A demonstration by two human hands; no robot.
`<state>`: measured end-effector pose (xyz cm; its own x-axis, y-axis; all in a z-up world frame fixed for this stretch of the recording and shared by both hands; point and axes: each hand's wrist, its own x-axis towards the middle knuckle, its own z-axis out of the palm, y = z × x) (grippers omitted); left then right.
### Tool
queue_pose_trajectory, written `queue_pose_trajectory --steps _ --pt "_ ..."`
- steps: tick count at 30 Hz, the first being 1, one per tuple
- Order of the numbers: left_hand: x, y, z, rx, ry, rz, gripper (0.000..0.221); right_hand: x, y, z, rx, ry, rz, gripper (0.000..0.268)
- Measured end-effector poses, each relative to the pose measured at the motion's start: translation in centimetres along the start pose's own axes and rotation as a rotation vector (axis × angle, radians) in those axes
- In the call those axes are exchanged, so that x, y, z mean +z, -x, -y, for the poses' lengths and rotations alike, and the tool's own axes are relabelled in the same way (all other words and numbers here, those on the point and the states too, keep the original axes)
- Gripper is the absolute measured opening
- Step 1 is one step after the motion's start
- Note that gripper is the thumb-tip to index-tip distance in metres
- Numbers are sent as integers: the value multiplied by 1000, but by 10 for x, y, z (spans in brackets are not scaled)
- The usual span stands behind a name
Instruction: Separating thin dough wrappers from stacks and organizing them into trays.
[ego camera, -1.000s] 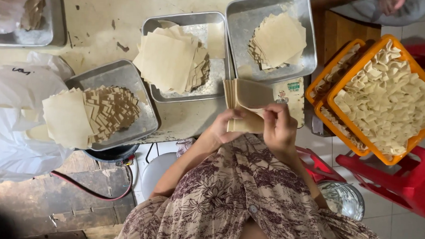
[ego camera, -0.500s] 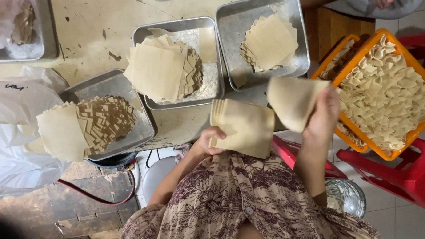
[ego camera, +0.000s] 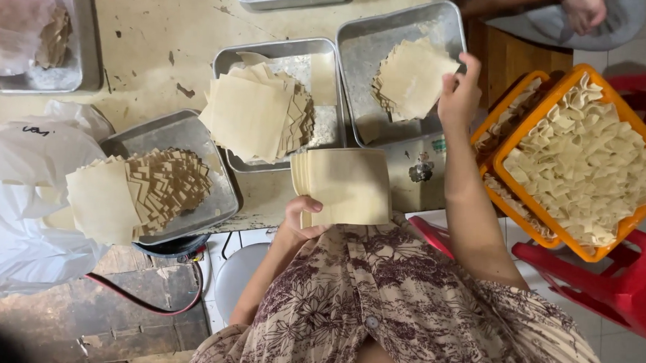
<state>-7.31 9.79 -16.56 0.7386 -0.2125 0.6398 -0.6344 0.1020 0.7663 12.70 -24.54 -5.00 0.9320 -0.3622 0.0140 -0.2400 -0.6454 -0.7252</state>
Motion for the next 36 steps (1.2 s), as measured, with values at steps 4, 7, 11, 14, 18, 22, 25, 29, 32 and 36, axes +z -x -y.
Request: queue_pose_trajectory --steps 4,7,11,14,18,22,25,29,32,36 --pt "2 0 2 -82 46 40 43 -9 1 6 97 -30 48 41" --pt "6 -19 -6 -159 -2 85 43 -16 4 1 70 46 26 68" --pt "20 -36 0 -271 201 -14 43 -44 45 36 -118 -190 270 45" --pt "29 -22 19 -489 553 -141 40 -52 79 66 -330 -347 580 53" --pt "32 -10 27 -595 737 -134 39 -65 101 96 -537 -87 617 61" --pt "33 -7 28 -564 747 -124 39 -64 112 90 -584 87 546 54" --pt "35 -2 26 -537 761 -111 38 -60 115 84 -706 198 524 58" --pt "34 -31 8 -648 920 -118 45 -60 111 87 -655 186 526 57" --pt "34 -77 -17 -1016 1272 -195 64 -47 111 59 -581 34 593 48" --pt "29 -82 -21 -1157 1368 -232 72 -41 102 35 -264 -581 748 32"
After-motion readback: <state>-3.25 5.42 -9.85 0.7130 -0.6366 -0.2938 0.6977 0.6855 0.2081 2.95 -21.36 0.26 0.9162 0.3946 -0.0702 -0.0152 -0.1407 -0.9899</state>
